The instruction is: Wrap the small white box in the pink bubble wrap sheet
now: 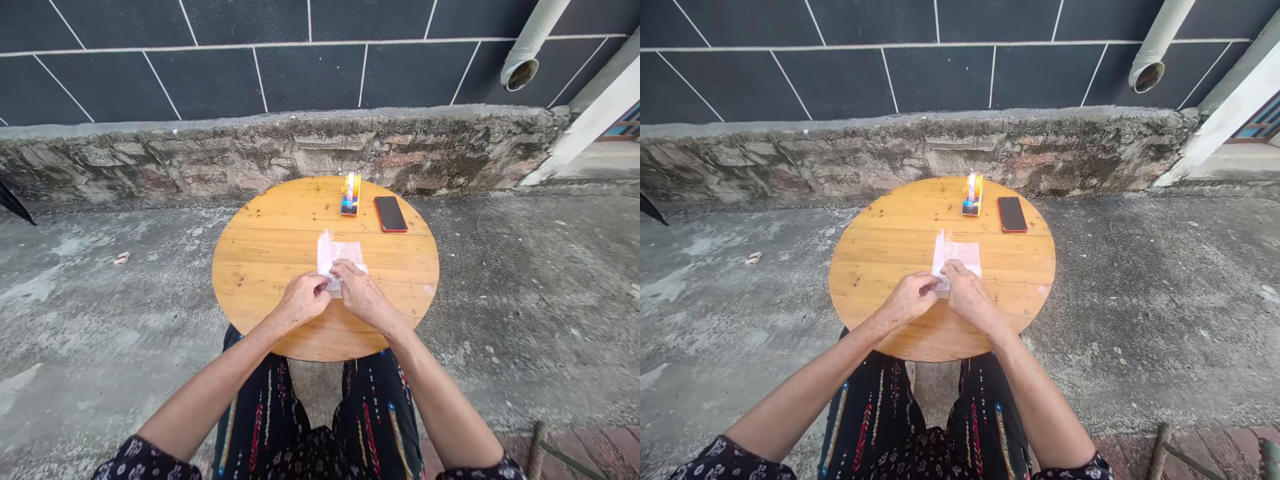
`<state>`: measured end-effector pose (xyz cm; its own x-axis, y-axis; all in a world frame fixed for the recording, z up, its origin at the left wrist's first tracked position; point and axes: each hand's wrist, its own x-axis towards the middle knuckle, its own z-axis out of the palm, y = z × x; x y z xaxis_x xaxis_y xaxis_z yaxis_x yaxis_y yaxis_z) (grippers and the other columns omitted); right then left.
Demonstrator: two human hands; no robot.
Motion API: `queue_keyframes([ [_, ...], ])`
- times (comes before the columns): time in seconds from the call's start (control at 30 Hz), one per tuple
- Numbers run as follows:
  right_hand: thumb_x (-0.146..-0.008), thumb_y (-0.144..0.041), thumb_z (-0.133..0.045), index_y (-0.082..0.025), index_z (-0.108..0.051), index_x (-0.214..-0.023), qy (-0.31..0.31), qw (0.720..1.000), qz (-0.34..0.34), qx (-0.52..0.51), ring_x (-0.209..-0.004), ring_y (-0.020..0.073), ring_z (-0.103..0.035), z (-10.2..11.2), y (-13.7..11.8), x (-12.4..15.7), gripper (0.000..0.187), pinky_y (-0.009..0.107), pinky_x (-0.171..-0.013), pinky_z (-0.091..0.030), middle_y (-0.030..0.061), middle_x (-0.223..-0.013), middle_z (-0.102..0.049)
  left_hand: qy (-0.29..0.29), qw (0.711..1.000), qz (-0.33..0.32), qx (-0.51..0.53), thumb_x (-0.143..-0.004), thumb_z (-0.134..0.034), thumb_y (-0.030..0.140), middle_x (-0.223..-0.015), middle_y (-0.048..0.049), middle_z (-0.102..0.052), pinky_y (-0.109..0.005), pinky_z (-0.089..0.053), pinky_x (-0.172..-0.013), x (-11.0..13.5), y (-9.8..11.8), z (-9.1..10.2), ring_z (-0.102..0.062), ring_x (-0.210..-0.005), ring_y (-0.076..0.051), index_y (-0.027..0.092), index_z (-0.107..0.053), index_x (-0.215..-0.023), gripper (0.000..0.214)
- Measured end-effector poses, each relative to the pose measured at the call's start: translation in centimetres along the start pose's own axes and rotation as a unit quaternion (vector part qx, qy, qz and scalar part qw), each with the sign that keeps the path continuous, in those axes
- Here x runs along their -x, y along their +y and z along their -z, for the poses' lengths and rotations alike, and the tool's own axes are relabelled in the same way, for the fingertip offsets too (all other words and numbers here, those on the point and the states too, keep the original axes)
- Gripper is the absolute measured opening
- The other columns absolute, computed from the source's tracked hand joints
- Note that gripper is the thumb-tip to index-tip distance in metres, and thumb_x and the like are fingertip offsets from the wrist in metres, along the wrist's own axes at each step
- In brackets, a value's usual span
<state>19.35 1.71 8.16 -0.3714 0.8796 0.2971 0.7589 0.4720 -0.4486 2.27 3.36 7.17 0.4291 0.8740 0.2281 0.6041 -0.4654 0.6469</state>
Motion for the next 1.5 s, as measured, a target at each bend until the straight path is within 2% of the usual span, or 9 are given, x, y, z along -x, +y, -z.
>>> queue_keyframes([
  [0.37, -0.081, 0.005, -0.040, -0.012, -0.065, -0.107, -0.022, 1.000, 0.004, 0.005, -0.111, 0.0188, -0.062, 0.0, -0.1, 0.1, 0.040, 0.030, -0.094, -0.049, 0.0135, -0.129, -0.058, 0.062, 0.969, -0.205, -0.122, -0.083, -0.051, 0.015, -0.105, -0.0117, -0.062, -0.040, -0.047, -0.083, 1.2, -1.2, -0.1, -0.055, -0.094, -0.024, 0.016, -0.070, -0.104, 0.028],
  [0.5, -0.082, 0.002, -0.040, -0.015, -0.067, -0.102, 0.022, 0.999, 0.012, -0.044, -0.113, 0.0188, -0.061, -0.2, 0.4, 0.5, 0.038, 0.034, -0.096, -0.049, 0.0124, -0.128, -0.059, 0.064, 0.960, -0.255, -0.098, -0.087, -0.048, 0.015, -0.109, -0.0119, -0.064, -0.042, -0.048, -0.091, 1.1, -1.6, -0.3, -0.055, -0.106, -0.024, 0.016, -0.067, -0.107, 0.027],
  [0.7, -0.087, -0.016, -0.047, -0.020, -0.064, -0.101, 0.180, 0.974, -0.096, -0.102, -0.104, 0.0208, -0.062, 1.4, 3.2, 3.9, 0.022, 0.040, -0.093, -0.049, 0.0095, -0.113, -0.064, 0.071, 0.960, -0.263, -0.069, -0.090, -0.048, 0.015, -0.101, -0.0104, -0.067, -0.038, -0.049, -0.089, 0.6, -2.2, -0.9, -0.056, -0.101, -0.022, 0.016, -0.068, -0.094, 0.020],
  [0.8, -0.086, -0.024, -0.051, -0.017, -0.061, -0.105, 0.159, 0.960, -0.195, -0.120, -0.088, 0.0204, -0.064, 1.4, 4.7, 5.7, 0.023, 0.036, -0.075, -0.053, 0.0113, -0.108, -0.066, 0.082, 0.957, -0.270, -0.067, -0.088, -0.051, 0.013, -0.096, -0.0092, -0.068, -0.037, -0.050, -0.086, 0.3, -2.4, -1.3, -0.055, -0.097, -0.022, 0.016, -0.067, -0.089, 0.017],
  [0.9, -0.085, -0.030, -0.055, -0.016, -0.059, -0.109, 0.140, 0.943, -0.249, -0.172, -0.087, 0.0208, -0.066, 0.3, 5.6, 6.4, 0.029, 0.037, -0.075, -0.054, 0.0127, -0.110, -0.067, 0.090, 0.954, -0.277, -0.068, -0.087, -0.052, 0.011, -0.093, -0.0079, -0.068, -0.036, -0.049, -0.085, 0.1, -2.6, -1.5, -0.056, -0.093, -0.021, 0.017, -0.066, -0.084, 0.015],
  [1.03, -0.086, -0.034, -0.056, -0.017, -0.059, -0.111, 0.116, 0.928, -0.260, -0.240, -0.084, 0.0197, -0.067, -1.1, 5.6, 5.7, 0.030, 0.035, -0.076, -0.054, 0.0082, -0.096, -0.071, 0.093, 0.951, -0.285, -0.068, -0.085, -0.053, 0.010, -0.096, -0.0073, -0.068, -0.036, -0.050, -0.084, -0.2, -2.8, -1.6, -0.057, -0.093, -0.021, 0.018, -0.064, -0.083, 0.014],
  [1.23, -0.089, -0.037, -0.052, -0.019, -0.062, -0.085, 0.063, 0.949, -0.254, -0.173, -0.063, 0.0154, -0.058, -0.7, 4.7, 5.0, 0.021, 0.028, -0.061, -0.047, 0.0006, -0.071, -0.063, 0.097, 0.944, -0.309, -0.062, -0.083, -0.055, 0.009, -0.096, -0.0072, -0.069, -0.036, -0.050, -0.084, -0.5, -3.0, -1.6, -0.057, -0.092, -0.021, 0.018, -0.062, -0.083, 0.011],
  [1.4, -0.087, -0.037, -0.054, -0.019, -0.063, -0.073, 0.094, 0.949, -0.261, -0.152, -0.077, 0.0173, -0.059, -0.6, 3.6, 5.6, 0.024, 0.031, -0.069, -0.048, 0.0041, -0.083, -0.061, 0.107, 0.942, -0.314, -0.052, -0.084, -0.054, 0.008, -0.096, -0.0065, -0.068, -0.037, -0.050, -0.083, -0.7, -3.1, -1.9, -0.056, -0.092, -0.021, 0.017, -0.062, -0.095, 0.017],
  [1.5, -0.086, -0.043, -0.054, -0.019, -0.061, -0.078, 0.093, 0.923, -0.304, -0.218, -0.074, 0.0181, -0.060, -0.9, 2.6, 6.0, 0.026, 0.026, -0.054, -0.048, 0.0053, -0.085, -0.060, 0.112, 0.940, -0.318, -0.051, -0.083, -0.056, 0.007, -0.097, -0.0059, -0.068, -0.037, -0.050, -0.084, -0.6, -3.2, -2.0, -0.056, -0.093, -0.021, 0.018, -0.063, -0.100, 0.020],
])
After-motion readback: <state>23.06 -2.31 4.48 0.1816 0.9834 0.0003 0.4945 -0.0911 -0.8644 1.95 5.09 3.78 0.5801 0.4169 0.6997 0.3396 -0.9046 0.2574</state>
